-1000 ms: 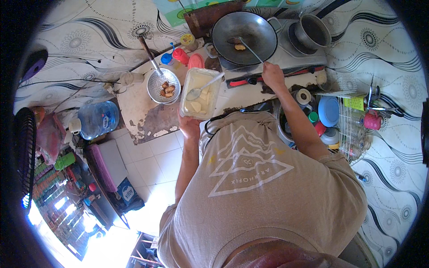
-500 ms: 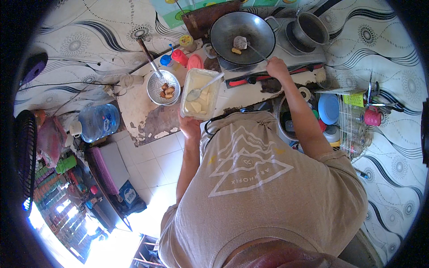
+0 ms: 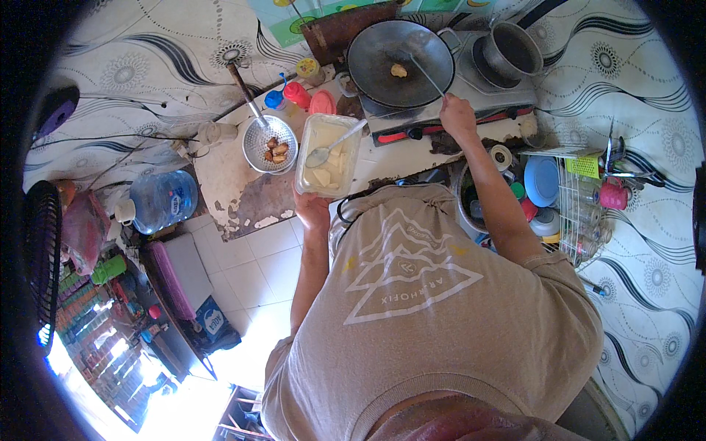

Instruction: The person prepares and fries food in a pan, using a spoon to scoop batter into a pan with oil and turning the food as it cooks.

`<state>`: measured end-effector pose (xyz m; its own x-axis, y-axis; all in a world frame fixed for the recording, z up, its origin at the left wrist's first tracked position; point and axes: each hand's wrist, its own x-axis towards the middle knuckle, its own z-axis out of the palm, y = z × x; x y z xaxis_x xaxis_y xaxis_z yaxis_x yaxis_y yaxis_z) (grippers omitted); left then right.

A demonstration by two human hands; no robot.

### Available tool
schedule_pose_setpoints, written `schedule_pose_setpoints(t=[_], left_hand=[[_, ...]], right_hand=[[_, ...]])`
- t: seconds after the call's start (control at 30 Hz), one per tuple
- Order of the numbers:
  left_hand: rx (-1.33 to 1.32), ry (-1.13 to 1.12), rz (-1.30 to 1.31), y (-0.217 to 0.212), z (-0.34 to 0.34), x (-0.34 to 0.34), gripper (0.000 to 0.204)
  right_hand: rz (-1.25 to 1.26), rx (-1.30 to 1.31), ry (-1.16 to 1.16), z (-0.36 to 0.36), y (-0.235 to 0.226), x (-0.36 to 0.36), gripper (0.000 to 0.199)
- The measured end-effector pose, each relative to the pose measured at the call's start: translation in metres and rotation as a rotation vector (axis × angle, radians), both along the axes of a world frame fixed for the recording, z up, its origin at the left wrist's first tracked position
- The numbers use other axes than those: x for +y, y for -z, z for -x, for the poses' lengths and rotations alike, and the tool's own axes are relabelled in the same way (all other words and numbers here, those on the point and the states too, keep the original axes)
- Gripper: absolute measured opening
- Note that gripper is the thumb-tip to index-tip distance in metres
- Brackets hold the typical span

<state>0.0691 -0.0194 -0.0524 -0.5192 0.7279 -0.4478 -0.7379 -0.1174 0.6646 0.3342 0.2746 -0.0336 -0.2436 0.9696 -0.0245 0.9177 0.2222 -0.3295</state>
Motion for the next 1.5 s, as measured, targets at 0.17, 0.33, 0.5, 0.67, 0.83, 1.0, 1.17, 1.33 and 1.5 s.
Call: schedule_pose_setpoints(t=[0.17,0.33,0.5,0.67,0.83,1.0,1.17,1.33,1.5], left_hand=[[0.014,0.011,-0.011,-0.006,-0.003,0.004,0.053],[0.022,0.027,-0.027,0.007,0.001,0.000,0.052],[0.008,0.008,-0.030,0.003,0.000,0.002,0.057],[0.014,0.007,-0.033,-0.009,-0.003,0.004,0.052],[0.006,0.025,-0.004,-0.006,-0.001,0.005,0.051],[-0.007,0.030,-0.021,-0.002,0.002,0.007,0.049],[0.002,0.011,-0.025,-0.002,0.002,0.010,0.050],[0.023,0.024,-0.022,-0.009,0.003,0.012,0.055],[0.016,0.027,-0.019,-0.006,0.007,0.009,0.056]], right_hand=[[-0.004,-0.073,-0.003,0.001,0.019,-0.002,0.026],[-0.005,-0.060,-0.031,0.006,0.017,0.001,0.024],[-0.053,0.003,-0.016,0.003,0.008,0.014,0.025],[-0.077,-0.023,-0.091,0.008,-0.012,0.001,0.023],[-0.070,-0.095,-0.085,0.013,0.003,-0.005,0.020],[-0.031,-0.102,-0.116,0.022,-0.006,-0.007,0.018],[-0.005,-0.110,-0.189,0.009,-0.002,0.003,0.023],[-0.003,-0.101,-0.029,-0.003,0.009,0.007,0.025],[-0.045,0.007,-0.030,-0.010,0.010,0.011,0.026]])
